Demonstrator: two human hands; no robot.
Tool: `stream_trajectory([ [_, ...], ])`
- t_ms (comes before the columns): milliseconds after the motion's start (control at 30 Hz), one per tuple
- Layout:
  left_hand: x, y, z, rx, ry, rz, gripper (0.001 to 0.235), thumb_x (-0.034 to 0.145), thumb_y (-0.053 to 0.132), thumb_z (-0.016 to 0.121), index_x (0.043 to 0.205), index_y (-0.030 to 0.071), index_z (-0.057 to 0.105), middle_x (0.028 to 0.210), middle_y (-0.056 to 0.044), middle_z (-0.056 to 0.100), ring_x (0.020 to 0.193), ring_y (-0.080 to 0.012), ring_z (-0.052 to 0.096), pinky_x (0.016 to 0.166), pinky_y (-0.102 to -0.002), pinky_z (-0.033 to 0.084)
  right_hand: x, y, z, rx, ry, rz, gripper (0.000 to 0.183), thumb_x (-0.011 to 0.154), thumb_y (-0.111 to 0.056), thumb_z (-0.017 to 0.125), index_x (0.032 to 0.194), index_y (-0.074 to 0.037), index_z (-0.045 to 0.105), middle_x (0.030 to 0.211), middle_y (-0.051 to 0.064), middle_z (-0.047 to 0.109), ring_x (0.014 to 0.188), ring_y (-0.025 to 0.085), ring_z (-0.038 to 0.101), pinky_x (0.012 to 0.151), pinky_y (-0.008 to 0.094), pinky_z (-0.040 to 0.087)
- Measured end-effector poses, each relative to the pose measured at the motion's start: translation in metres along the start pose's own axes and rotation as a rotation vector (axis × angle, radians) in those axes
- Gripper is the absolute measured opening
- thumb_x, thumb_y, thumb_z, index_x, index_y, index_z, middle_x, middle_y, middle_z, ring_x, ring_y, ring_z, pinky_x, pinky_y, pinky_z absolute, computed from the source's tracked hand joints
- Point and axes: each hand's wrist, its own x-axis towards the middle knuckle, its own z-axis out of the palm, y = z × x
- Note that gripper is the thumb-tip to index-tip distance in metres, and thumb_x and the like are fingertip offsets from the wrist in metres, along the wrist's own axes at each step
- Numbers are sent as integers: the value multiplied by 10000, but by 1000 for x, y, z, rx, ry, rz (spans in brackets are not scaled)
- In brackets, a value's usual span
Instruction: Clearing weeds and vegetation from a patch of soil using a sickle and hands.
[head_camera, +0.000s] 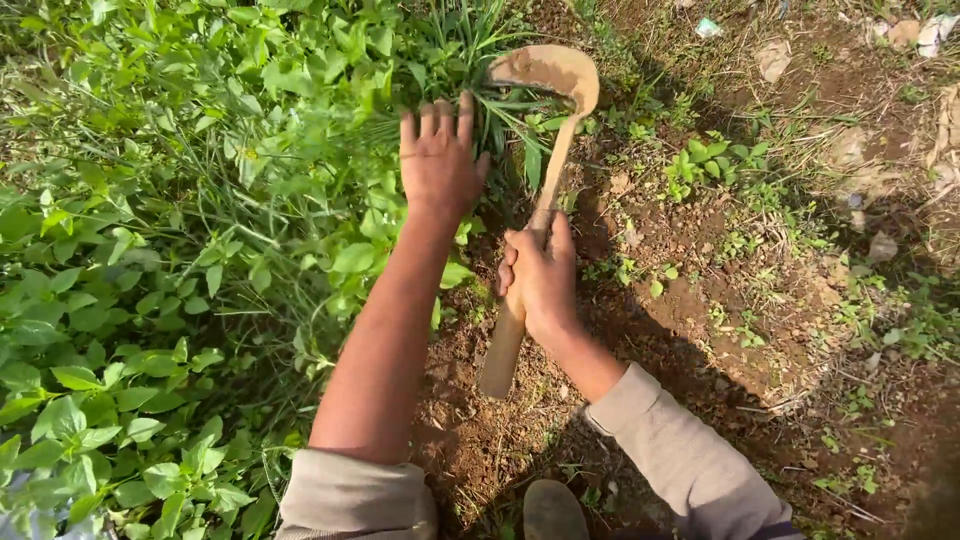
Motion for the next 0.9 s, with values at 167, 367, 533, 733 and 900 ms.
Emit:
stream_trajectory([
  [167, 4, 6, 28, -132, 84, -92, 801, 975, 644, 470, 1495, 44, 369, 1366, -149, 528, 1243, -289, 446, 1014, -477, 321, 7, -32, 9, -134, -83, -176, 261, 914, -46, 579, 1134, -32, 439, 668, 47, 506, 452, 142, 531, 323, 325, 493],
  [367, 3, 1, 43, -346, 137, -97, 343, 1057, 401, 384, 1132, 93, 515, 950, -98, 649, 925, -237, 662, 759, -397, 575, 37, -89, 48, -140, -123, -385, 178, 922, -118, 569, 1057, -89, 457, 669, 38, 510, 475, 136, 550, 354, 313, 518],
  [533, 19, 4, 73, -484, 147, -57, 294, 1048, 252, 383, 1127, 37, 568, 682, -22, 609, 590, -152, 606, 550, -302, 535, 60, -80, 47, -211, -100, -469, 116, 956, -159, 566, 1041, -99, 514, 663, 9, 534, 477, 126, 567, 366, 292, 538],
  [733, 9, -8, 59, -527, 136, 17, 236, 1038, 259, 436, 970, 89, 586, 654, -62, 606, 586, -180, 654, 565, -347, 593, 2, 23, 40, -43, 208, -419, 82, 961, -83, 526, 949, -84, 445, 594, 28, 433, 409, 142, 484, 316, 311, 454],
  [900, 14, -15, 65, -782, 111, 5, 254, 1035, 289, 462, 979, 75, 586, 707, -138, 664, 680, -278, 729, 634, -433, 626, -20, 55, 22, -308, 175, -203, 91, 985, -55, 520, 1068, -16, 514, 651, 22, 489, 431, 136, 499, 341, 290, 484],
])
